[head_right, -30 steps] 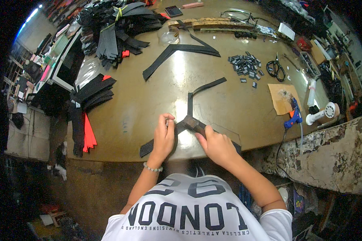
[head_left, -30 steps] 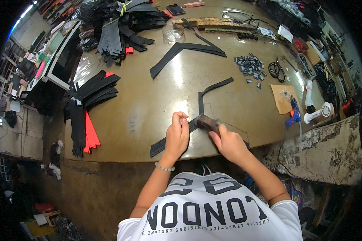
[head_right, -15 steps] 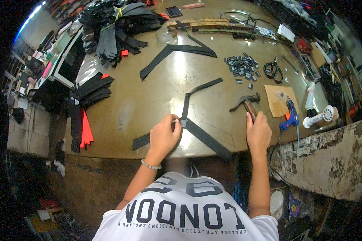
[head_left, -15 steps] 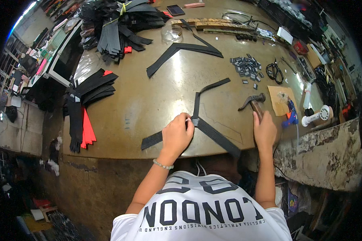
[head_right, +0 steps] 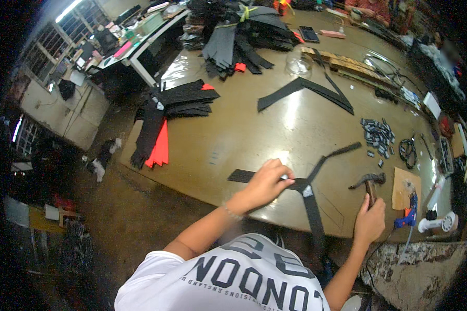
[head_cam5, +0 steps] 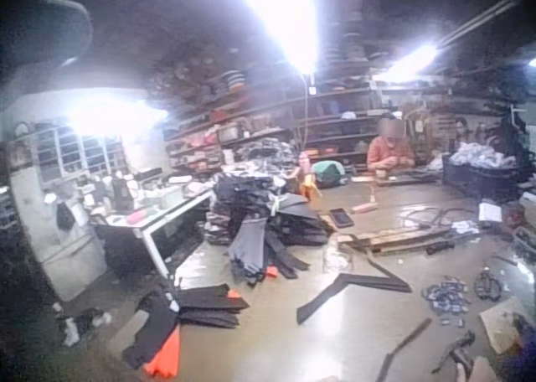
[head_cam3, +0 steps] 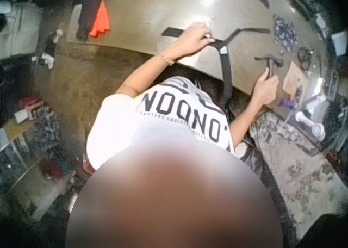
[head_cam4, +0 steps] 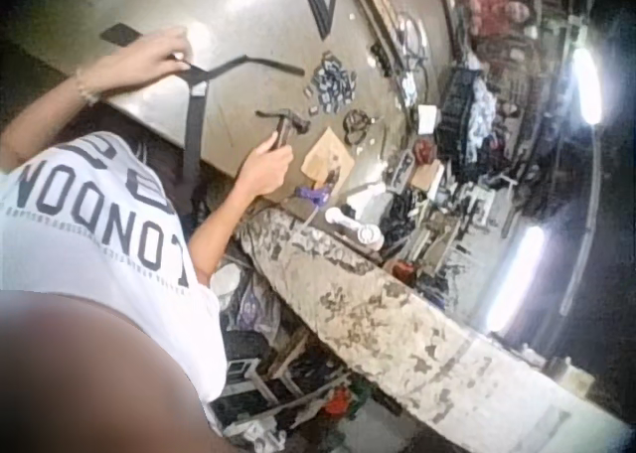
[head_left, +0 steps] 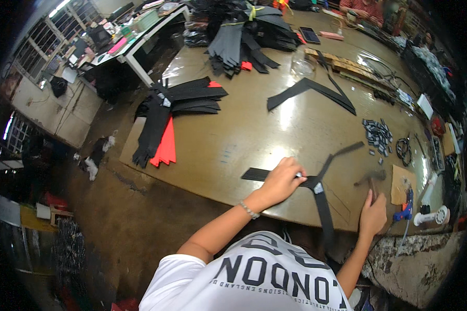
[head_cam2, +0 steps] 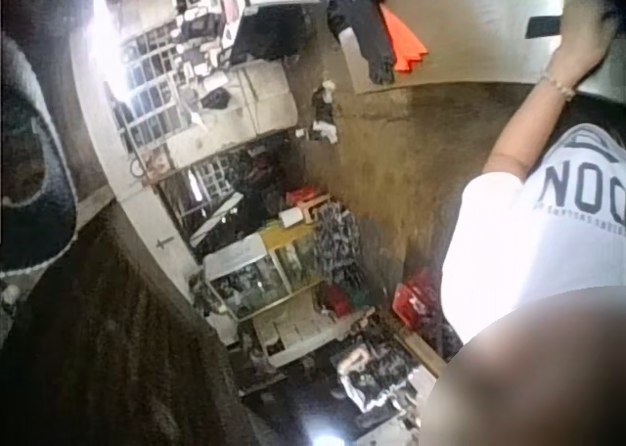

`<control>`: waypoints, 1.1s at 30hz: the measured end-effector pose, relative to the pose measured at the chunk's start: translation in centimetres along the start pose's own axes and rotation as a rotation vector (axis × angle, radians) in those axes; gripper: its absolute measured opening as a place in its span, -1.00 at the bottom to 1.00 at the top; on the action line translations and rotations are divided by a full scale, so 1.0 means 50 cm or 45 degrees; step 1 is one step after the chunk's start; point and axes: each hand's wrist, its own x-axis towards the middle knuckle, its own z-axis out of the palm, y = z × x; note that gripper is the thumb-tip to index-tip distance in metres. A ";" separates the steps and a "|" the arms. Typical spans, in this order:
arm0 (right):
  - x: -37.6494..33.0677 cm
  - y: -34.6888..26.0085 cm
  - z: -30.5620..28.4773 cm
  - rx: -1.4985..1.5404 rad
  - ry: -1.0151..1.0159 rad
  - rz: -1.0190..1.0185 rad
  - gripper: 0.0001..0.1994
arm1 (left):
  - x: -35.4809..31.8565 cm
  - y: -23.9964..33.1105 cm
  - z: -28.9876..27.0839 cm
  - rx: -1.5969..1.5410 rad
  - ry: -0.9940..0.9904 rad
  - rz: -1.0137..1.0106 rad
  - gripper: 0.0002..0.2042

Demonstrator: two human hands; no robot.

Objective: The person assembles black belt-like strips by applying hot glue and attaching small rectangular pieces. They repeatedly pick up strips, apply glue, place the pieces, and press them into place on a cluttered workbench.

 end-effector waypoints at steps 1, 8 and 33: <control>-0.002 0.002 0.002 -0.004 -0.009 0.005 -0.61 | 0.015 0.002 -0.006 0.021 0.010 0.043 -0.90; 0.001 0.023 0.022 0.021 0.015 0.038 -0.56 | 0.170 -0.031 -0.278 0.389 0.721 0.235 -0.93; 0.004 -0.015 -0.004 0.076 0.151 -0.032 -0.69 | 0.445 -0.065 -0.029 -0.174 0.381 0.081 -0.74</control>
